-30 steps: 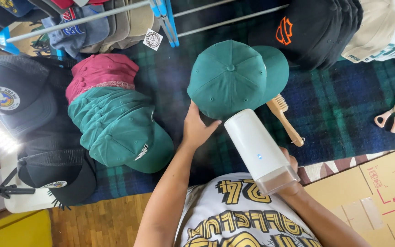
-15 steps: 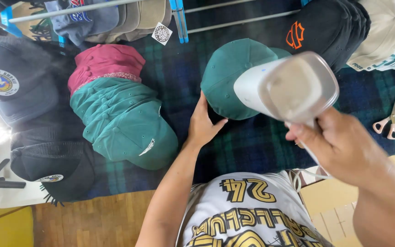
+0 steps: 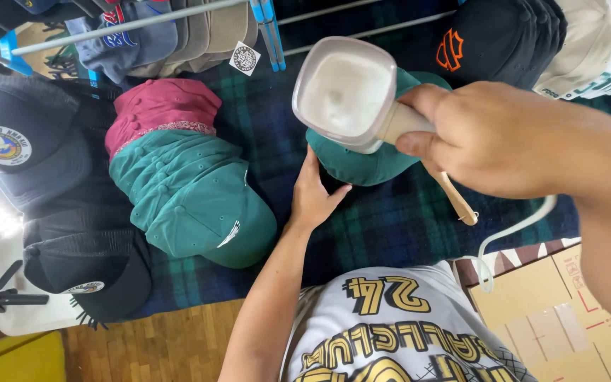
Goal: The person is cleaning and reshaping a baseball cap using a brush and a hair dryer to apply heat.
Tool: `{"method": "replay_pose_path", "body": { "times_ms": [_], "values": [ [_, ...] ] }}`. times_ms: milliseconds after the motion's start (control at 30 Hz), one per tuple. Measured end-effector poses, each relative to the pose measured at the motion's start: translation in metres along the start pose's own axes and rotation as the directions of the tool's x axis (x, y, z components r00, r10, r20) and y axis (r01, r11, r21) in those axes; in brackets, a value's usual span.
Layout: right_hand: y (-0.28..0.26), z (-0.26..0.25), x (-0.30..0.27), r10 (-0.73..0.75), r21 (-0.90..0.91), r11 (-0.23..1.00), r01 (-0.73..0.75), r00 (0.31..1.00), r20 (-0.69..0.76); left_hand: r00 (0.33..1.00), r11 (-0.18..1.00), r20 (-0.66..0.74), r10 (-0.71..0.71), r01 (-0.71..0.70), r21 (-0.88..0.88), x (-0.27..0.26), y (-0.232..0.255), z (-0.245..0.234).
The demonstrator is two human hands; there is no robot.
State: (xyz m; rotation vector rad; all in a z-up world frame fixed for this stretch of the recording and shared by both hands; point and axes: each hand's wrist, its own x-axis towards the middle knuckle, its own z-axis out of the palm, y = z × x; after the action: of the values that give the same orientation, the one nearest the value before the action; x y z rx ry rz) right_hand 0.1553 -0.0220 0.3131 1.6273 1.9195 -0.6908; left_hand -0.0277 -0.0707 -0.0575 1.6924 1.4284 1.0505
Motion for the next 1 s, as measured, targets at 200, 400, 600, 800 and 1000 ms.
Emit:
{"method": "replay_pose_path", "body": {
  "times_ms": [200,400,600,800,1000],
  "values": [
    [0.005,-0.006,0.000,0.064,-0.024,0.998,-0.064,0.998,-0.020,1.000,0.998,-0.002,-0.007,0.007,0.058,0.001,-0.001,0.000],
    [0.006,-0.002,0.007,-0.005,0.028,1.000,0.006,1.000,-0.025,1.000,0.999,-0.015,0.023,-0.023,0.028,0.000,-0.001,0.000],
    [0.015,-0.004,0.009,0.070,-0.104,0.992,-0.071,0.997,-0.012,1.000,0.997,0.010,-0.018,0.017,0.075,0.002,0.000,-0.001],
    [0.024,0.020,0.003,-0.111,-0.079,0.991,0.109,0.994,-0.024,0.999,0.994,0.013,-0.032,0.033,-0.105,0.005,0.016,-0.014],
    [0.028,0.141,-0.017,-0.426,-0.217,0.904,0.368,0.737,-0.524,0.997,0.725,-0.071,0.030,-0.070,-0.686,0.003,-0.042,-0.002]
  ]
}}
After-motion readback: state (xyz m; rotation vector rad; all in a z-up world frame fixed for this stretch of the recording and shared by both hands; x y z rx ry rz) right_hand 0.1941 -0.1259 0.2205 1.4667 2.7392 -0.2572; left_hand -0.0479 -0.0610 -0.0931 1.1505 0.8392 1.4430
